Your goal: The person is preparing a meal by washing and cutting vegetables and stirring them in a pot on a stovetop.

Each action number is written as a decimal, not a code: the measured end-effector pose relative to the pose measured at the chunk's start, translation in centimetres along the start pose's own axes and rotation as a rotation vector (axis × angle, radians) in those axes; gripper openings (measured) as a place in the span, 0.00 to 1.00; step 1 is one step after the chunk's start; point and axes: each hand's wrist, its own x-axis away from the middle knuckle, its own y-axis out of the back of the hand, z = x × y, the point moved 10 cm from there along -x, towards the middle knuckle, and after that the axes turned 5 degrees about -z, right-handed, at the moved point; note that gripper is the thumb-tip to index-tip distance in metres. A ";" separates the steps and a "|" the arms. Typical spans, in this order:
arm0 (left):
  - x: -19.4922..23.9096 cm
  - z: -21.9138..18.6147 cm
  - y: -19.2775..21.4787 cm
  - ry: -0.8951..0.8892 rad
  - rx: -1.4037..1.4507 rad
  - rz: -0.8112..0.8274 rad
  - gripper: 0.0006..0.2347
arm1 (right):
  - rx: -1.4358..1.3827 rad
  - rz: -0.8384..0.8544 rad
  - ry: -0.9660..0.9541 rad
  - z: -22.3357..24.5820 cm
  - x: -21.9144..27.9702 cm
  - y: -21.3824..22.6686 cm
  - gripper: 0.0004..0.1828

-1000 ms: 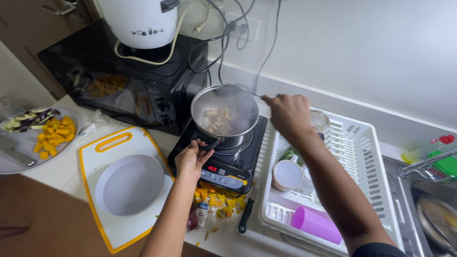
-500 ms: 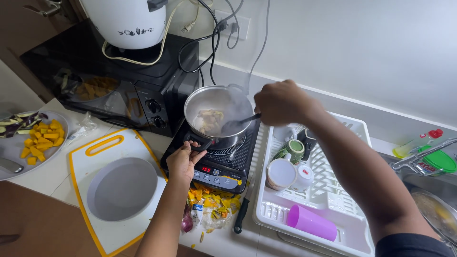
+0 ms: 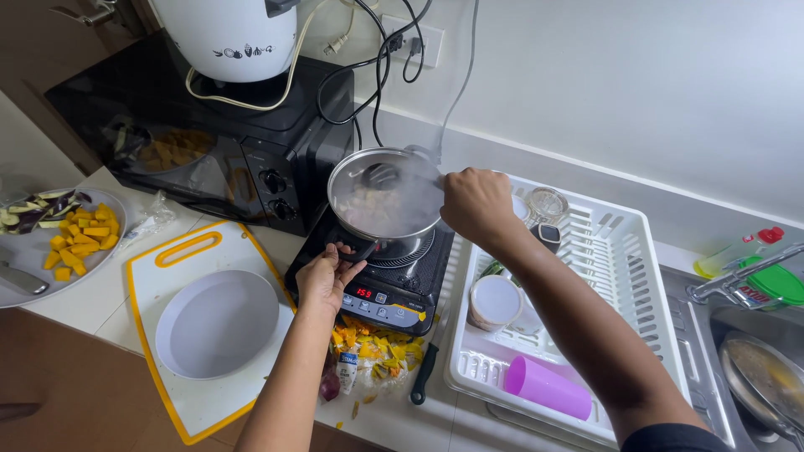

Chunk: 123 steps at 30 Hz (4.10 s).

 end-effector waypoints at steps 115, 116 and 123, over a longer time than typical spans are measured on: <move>-6.1 -8.9 -1.6 0.137 -0.400 0.149 0.10 | 0.066 0.238 -0.084 2.1 2.4 5.8 0.40; -6.1 -8.9 -1.7 0.130 -0.363 0.169 0.10 | 0.084 0.249 -0.128 1.0 2.9 6.7 0.41; -6.3 -8.6 -1.9 0.138 -0.261 0.171 0.08 | 0.093 0.362 -0.319 -3.1 5.4 8.3 0.31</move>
